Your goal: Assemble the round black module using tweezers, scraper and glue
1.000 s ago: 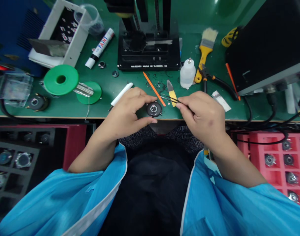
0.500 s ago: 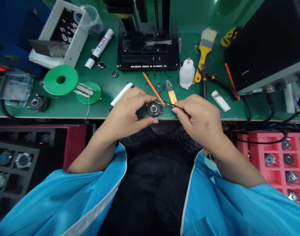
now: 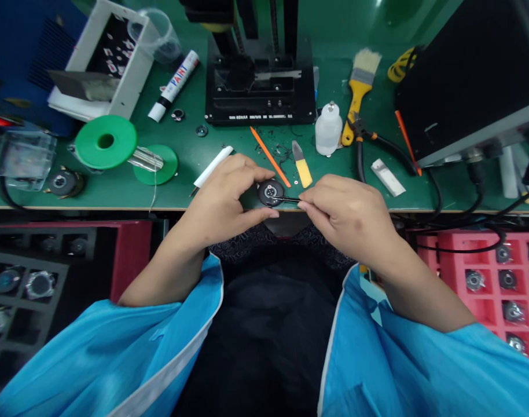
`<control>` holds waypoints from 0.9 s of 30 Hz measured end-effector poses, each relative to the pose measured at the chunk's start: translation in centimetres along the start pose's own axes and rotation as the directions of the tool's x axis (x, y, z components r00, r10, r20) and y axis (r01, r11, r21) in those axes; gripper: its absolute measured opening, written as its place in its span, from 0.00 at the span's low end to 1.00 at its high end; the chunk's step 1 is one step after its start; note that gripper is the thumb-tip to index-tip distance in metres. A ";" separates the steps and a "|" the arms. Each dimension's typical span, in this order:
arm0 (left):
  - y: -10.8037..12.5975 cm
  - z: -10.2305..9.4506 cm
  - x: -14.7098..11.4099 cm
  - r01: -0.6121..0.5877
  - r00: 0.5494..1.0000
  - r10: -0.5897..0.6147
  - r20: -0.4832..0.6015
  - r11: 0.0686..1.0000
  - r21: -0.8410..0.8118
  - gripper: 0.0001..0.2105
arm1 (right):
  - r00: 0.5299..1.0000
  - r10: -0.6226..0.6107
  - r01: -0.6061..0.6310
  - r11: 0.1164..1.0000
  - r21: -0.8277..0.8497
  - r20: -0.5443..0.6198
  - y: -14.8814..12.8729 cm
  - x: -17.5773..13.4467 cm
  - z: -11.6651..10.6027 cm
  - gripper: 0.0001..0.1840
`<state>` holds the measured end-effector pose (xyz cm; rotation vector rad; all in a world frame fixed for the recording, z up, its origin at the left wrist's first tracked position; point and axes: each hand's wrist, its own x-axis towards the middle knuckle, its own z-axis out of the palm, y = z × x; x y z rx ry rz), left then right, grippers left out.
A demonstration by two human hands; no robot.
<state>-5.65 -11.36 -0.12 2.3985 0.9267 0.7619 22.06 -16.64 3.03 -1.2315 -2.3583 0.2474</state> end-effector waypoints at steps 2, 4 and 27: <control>-0.1 0.0 0.0 0.005 1.000 -0.005 0.006 1.000 -0.002 0.24 | 1.000 -0.010 0.011 1.000 -0.018 0.020 0.0 0.3 -0.3 0.10; -0.1 0.0 0.0 0.007 1.000 -0.007 0.006 1.000 -0.001 0.24 | 0.999 -0.018 0.021 0.998 -0.052 0.049 0.0 0.6 -0.8 0.11; 0.2 -0.1 0.0 0.018 1.000 -0.018 0.012 1.000 0.007 0.23 | 1.000 0.022 -0.023 0.989 -0.147 -0.008 -0.4 1.1 -1.2 0.12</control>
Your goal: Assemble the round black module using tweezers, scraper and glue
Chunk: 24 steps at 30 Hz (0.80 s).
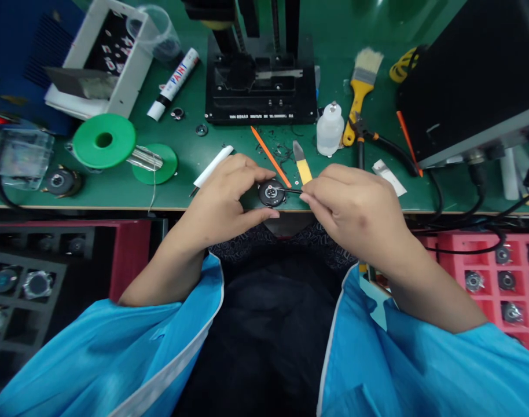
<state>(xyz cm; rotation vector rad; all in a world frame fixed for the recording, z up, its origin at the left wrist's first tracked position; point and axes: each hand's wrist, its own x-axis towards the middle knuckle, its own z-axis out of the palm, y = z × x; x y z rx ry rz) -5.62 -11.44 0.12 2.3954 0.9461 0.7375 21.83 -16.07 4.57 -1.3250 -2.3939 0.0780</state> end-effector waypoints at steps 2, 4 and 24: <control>0.0 0.0 0.0 0.002 1.000 -0.002 0.006 1.000 0.000 0.23 | 0.999 -0.001 0.000 0.999 0.034 0.040 0.0 -0.1 -0.1 0.12; -0.1 0.0 0.0 0.000 1.000 0.000 0.009 1.000 0.000 0.24 | 0.998 -0.014 0.011 0.999 0.050 0.063 -0.1 -0.1 -0.2 0.12; -0.1 0.0 0.0 0.001 1.000 -0.002 0.026 1.000 0.009 0.22 | 0.989 -0.063 0.074 0.994 -0.075 0.135 -1.3 1.0 -1.1 0.16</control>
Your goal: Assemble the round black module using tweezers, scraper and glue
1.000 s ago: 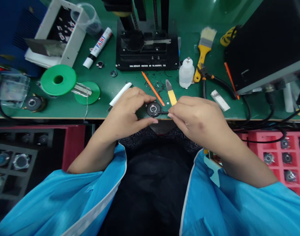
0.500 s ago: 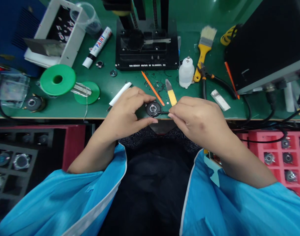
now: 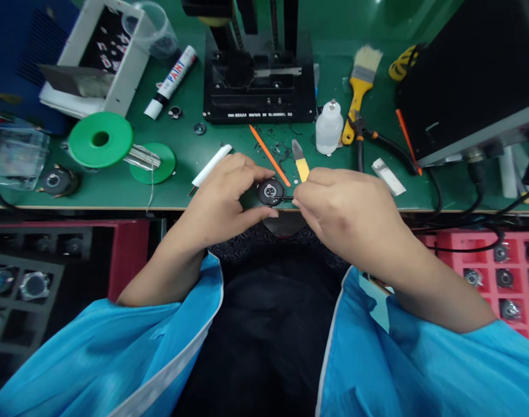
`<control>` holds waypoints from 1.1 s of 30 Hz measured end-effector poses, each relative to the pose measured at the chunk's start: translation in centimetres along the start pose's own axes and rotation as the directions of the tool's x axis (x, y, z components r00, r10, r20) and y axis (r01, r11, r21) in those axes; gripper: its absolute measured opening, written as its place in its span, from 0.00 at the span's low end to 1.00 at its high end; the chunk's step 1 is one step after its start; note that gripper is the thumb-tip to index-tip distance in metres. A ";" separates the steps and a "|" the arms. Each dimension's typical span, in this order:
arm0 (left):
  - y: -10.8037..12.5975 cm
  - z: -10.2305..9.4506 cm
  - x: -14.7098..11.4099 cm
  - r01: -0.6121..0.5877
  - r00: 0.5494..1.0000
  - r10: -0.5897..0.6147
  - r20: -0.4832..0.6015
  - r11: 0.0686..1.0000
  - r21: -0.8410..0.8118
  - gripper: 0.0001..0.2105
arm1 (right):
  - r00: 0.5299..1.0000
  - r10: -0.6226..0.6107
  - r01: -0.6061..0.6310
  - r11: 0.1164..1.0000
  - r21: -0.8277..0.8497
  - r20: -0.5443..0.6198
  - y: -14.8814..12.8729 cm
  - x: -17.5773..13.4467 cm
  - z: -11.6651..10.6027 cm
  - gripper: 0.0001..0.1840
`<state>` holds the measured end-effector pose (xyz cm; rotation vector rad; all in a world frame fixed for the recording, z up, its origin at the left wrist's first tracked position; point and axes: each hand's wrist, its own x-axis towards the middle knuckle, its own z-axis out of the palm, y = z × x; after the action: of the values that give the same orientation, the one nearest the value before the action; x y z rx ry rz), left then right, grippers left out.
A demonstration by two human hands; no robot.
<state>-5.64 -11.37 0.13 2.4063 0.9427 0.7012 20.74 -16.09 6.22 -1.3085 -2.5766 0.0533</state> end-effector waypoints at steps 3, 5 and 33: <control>-0.1 0.1 -0.1 0.001 1.000 -0.001 -0.005 1.000 0.004 0.23 | 1.000 0.002 -0.003 0.999 -0.034 -0.028 -0.5 -0.3 0.2 0.16; -0.1 0.2 -0.1 0.000 1.000 0.000 -0.009 1.000 0.005 0.23 | 0.999 0.016 -0.017 1.000 -0.017 -0.042 -0.7 -0.6 0.6 0.15; -0.2 0.2 -0.1 -0.007 1.000 0.007 -0.017 1.000 0.003 0.24 | 0.999 -0.025 0.025 1.000 -0.004 -0.036 -0.1 -0.7 0.6 0.15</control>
<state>-5.69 -11.39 -0.12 2.4112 0.9435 0.7236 20.93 -16.63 5.47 -1.2668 -2.5638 0.0206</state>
